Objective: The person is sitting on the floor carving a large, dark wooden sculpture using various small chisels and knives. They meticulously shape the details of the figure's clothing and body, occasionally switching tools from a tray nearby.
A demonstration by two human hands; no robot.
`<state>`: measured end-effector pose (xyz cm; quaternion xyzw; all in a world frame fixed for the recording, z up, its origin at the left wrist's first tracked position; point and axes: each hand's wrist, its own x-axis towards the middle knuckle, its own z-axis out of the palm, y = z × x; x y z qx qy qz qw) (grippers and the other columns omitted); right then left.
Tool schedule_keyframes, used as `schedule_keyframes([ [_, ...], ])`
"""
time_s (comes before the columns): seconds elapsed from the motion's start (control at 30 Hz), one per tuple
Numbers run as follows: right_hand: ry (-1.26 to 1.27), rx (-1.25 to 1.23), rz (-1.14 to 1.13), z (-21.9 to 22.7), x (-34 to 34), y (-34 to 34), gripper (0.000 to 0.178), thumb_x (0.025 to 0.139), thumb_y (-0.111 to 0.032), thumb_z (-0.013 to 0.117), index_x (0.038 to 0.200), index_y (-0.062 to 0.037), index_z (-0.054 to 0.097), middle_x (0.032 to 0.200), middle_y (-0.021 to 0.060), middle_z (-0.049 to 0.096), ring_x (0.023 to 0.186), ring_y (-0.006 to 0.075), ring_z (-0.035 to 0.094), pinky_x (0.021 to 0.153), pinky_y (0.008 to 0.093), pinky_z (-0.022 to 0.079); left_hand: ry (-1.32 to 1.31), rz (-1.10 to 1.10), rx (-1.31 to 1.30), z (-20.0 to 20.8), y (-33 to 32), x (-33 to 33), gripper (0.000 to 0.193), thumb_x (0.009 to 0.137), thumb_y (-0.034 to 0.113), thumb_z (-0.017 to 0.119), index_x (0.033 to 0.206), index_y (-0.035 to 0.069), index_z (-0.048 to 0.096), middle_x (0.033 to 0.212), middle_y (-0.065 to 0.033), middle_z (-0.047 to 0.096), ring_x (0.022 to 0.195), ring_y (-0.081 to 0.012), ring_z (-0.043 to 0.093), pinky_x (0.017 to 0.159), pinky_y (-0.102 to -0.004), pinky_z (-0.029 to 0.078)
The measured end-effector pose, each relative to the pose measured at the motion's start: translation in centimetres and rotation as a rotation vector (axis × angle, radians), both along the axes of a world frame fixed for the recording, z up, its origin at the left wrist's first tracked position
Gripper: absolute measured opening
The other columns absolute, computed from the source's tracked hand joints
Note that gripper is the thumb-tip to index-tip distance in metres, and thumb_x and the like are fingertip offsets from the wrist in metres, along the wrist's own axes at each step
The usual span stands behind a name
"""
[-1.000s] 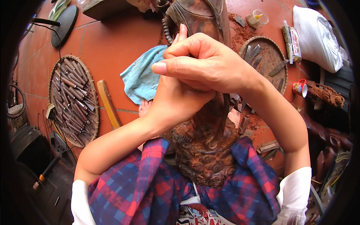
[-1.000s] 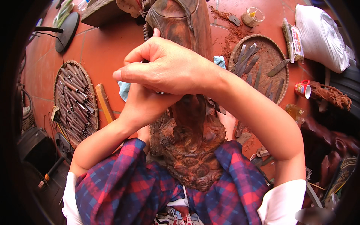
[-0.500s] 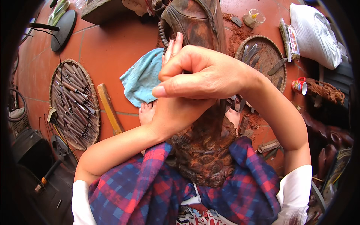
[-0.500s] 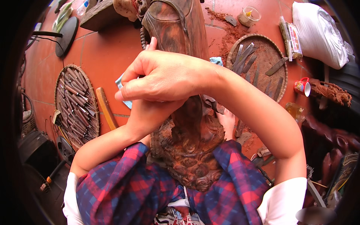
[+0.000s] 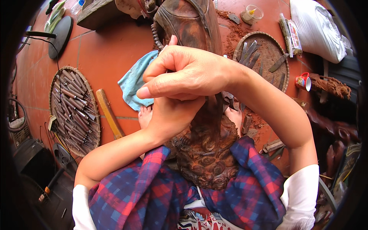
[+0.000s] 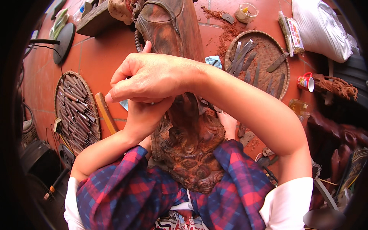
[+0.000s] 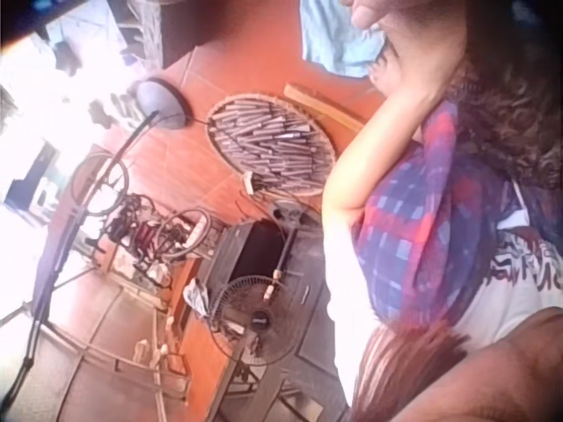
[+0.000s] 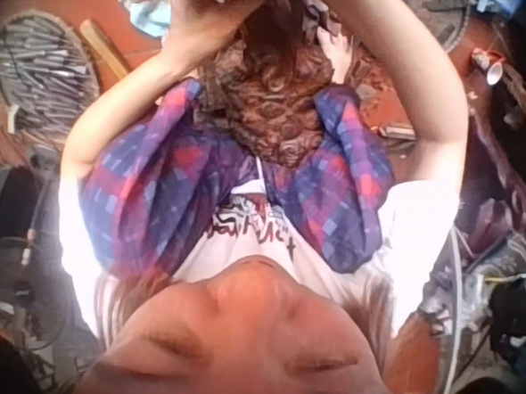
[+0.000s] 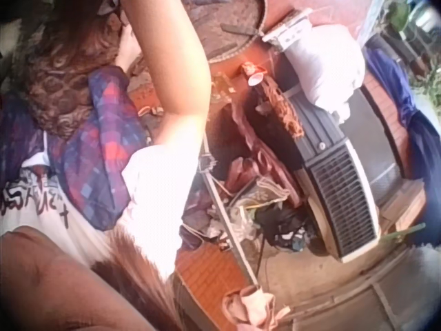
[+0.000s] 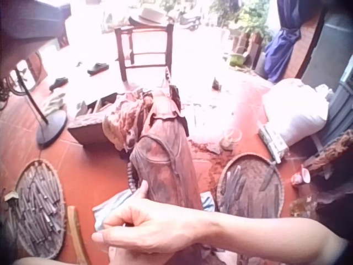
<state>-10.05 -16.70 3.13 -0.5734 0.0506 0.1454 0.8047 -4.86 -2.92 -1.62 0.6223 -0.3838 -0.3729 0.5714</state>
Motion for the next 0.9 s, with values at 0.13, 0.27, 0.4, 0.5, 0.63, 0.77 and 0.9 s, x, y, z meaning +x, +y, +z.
schedule_keyframes([
  [0.13,-0.295,-0.358,-0.067,-1.2,-0.3,0.2,0.049,0.099,-0.024,0.062,0.059,-0.0081,0.039,0.056,-0.0081,0.032,0.054,0.0029,0.03,0.048,0.0259,0.027,-0.243,-0.054,0.047,-1.3,0.7,0.0,0.076,0.083,0.009,0.077,0.147,0.002,0.035,0.145,-0.015,0.042,0.131,-0.0226,0.048,0.106,-0.0348,0.041],
  [0.27,-0.065,-0.058,-0.019,0.0,0.2,0.4,0.051,0.099,-0.023,0.062,0.059,-0.0079,0.034,0.057,-0.0069,0.027,0.056,0.0051,0.027,0.052,0.0276,0.029,-0.195,-0.095,0.07,-0.6,0.5,0.5,0.08,0.084,0.008,0.076,0.149,0.002,0.03,0.148,-0.0159,0.038,0.132,-0.0216,0.046,0.107,-0.0342,0.04],
  [0.4,-0.272,-0.319,-0.007,-0.6,-0.3,-0.1,0.052,0.099,-0.023,0.062,0.059,-0.0062,0.034,0.058,-0.0055,0.027,0.059,0.006,0.03,0.055,0.0284,0.031,-0.266,-0.062,0.02,-0.9,0.1,-0.4,0.086,0.084,0.006,0.075,0.152,0.002,0.023,0.154,-0.0169,0.028,0.135,-0.0205,0.043,0.108,-0.0346,0.04],
  [0.5,-0.2,-0.235,0.005,-0.6,-0.1,0.3,0.052,0.1,-0.023,0.061,0.06,-0.0056,0.033,0.059,-0.0036,0.026,0.06,0.0072,0.029,0.058,0.0295,0.032,-0.255,-0.088,0.001,-1.0,0.2,-0.2,0.09,0.083,0.0,0.072,0.154,0.002,0.016,0.158,-0.0174,0.021,0.137,-0.0192,0.039,0.109,-0.034,0.039],
  [0.63,-0.202,-0.177,-0.032,0.0,-0.4,0.3,0.05,0.1,-0.022,0.061,0.063,-0.0049,0.033,0.061,-0.0021,0.026,0.062,0.0082,0.028,0.061,0.0297,0.033,-0.34,-0.207,0.003,-1.9,1.3,1.4,0.092,0.085,-0.002,0.07,0.156,0.003,0.011,0.156,-0.0165,0.023,0.135,-0.0175,0.039,0.107,-0.0319,0.04],
  [0.77,-0.193,-0.336,-0.033,-0.1,-0.7,1.0,0.049,0.099,-0.022,0.062,0.065,-0.0034,0.033,0.064,-0.0003,0.024,0.063,0.0088,0.028,0.069,0.0288,0.036,-0.193,-0.157,-0.044,-1.8,0.6,0.3,0.09,0.087,-0.001,0.067,0.156,0.002,0.009,0.154,-0.0165,0.026,0.135,-0.0189,0.038,0.107,-0.0318,0.04],
  [0.9,-0.174,-0.24,-0.028,0.1,-0.5,0.8,0.05,0.099,-0.022,0.062,0.064,-0.0038,0.032,0.064,-0.0019,0.025,0.064,0.0077,0.03,0.075,0.0262,0.036,-0.372,-0.14,-0.113,-1.4,0.3,0.2,0.088,0.086,0.008,0.071,0.151,-0.003,0.014,0.152,-0.0213,0.025,0.137,-0.026,0.036,0.11,-0.0352,0.036],
])
